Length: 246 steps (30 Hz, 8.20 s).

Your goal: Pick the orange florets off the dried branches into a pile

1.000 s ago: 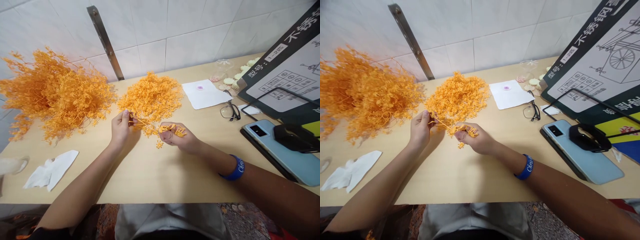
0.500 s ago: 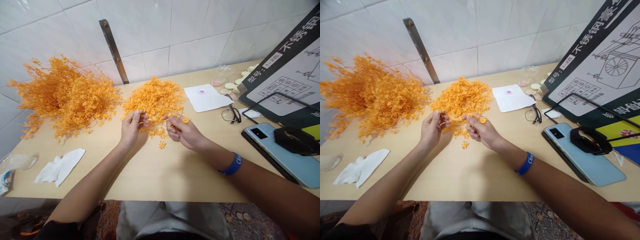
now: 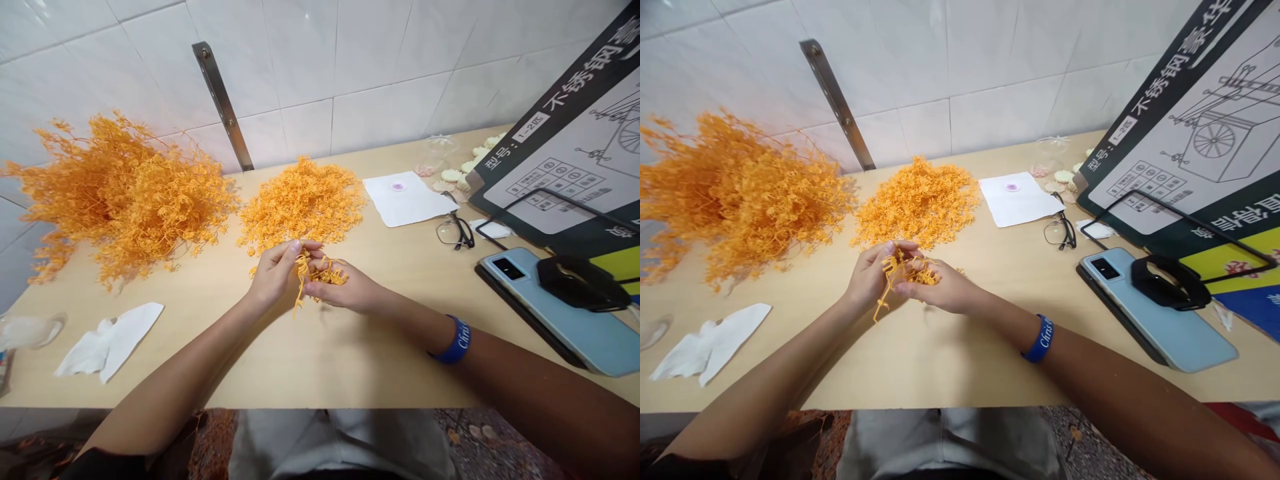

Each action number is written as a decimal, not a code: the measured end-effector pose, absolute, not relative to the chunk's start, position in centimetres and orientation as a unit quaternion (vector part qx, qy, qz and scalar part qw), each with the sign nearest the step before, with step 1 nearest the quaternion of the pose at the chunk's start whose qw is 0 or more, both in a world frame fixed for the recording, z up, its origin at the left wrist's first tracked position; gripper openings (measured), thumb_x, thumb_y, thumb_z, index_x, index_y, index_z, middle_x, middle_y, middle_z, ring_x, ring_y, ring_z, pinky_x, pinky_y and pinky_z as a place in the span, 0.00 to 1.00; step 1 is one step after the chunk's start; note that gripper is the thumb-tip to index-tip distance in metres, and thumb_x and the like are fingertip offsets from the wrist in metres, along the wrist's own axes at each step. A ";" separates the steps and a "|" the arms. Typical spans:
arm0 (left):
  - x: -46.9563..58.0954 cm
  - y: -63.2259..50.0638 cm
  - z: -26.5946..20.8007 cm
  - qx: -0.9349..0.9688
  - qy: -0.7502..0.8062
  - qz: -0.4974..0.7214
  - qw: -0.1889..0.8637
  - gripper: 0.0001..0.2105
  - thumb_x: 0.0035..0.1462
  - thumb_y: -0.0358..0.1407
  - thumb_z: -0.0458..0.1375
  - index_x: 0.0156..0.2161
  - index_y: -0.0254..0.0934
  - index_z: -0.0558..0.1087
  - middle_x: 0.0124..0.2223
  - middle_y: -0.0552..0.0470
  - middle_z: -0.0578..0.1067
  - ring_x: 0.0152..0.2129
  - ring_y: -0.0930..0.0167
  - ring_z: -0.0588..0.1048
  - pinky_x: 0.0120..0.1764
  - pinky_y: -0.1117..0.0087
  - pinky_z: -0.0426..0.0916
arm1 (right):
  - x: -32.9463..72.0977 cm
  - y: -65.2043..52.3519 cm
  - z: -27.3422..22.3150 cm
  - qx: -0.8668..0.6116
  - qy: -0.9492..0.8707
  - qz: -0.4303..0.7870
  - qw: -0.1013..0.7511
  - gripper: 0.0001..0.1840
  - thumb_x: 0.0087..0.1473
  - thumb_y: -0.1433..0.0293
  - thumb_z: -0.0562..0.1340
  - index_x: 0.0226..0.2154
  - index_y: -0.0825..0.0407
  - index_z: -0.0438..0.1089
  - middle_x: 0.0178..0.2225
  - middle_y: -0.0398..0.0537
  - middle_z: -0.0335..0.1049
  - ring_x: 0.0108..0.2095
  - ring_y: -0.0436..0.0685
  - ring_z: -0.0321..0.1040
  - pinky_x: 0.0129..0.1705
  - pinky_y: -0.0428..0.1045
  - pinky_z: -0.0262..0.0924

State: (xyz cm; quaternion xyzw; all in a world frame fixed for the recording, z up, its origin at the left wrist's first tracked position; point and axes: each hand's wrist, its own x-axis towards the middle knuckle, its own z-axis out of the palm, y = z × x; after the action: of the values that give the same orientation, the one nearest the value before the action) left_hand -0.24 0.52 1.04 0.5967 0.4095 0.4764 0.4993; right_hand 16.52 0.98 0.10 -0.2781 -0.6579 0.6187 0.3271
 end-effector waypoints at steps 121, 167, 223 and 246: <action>-3.5 2.3 1.0 0.667 0.502 0.463 0.297 0.26 0.62 0.51 0.53 0.61 0.43 0.66 0.70 0.46 0.51 0.68 0.60 0.49 0.66 0.54 0.50 | 17.6 0.8 -0.3 -0.137 -0.463 0.805 0.345 0.28 0.46 0.71 0.63 0.51 0.49 0.63 0.37 0.48 0.71 0.31 0.52 0.68 0.26 0.46 0.61; -0.6 -1.5 2.5 0.757 0.329 0.555 0.104 0.15 0.68 0.33 0.48 0.53 0.43 0.74 0.56 0.49 0.75 0.61 0.65 0.63 0.64 0.55 0.55 | 17.7 -0.6 0.4 -0.248 -0.711 0.502 0.425 0.25 0.62 0.58 0.56 0.56 0.54 0.66 0.30 0.48 0.70 0.32 0.54 0.67 0.40 0.52 0.65; -1.1 0.2 1.6 0.539 0.348 0.525 0.559 0.09 0.56 0.39 0.63 0.33 0.36 0.68 0.38 0.49 0.77 0.36 0.70 0.76 0.42 0.68 0.71 | 17.8 0.1 -0.2 -0.108 -0.522 0.836 0.130 0.28 0.64 0.51 0.48 0.37 0.57 0.69 0.10 0.28 0.41 0.11 0.44 0.34 0.14 0.42 0.45; -4.5 4.9 -0.2 0.535 0.513 0.618 0.263 0.09 0.56 0.32 0.60 0.42 0.37 0.68 0.36 0.51 0.78 0.28 0.74 0.77 0.33 0.73 0.72 | 16.3 -2.9 0.0 -0.054 -0.757 0.639 0.127 0.24 0.66 0.61 0.48 0.31 0.56 0.72 0.20 0.42 0.63 0.21 0.47 0.58 0.28 0.44 0.56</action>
State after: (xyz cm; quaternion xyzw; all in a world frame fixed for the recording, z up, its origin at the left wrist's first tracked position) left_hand -4.48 4.86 -0.17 0.5349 0.5126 0.6180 0.2632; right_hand 16.35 -2.90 0.05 -0.0540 -0.7569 0.6388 0.1268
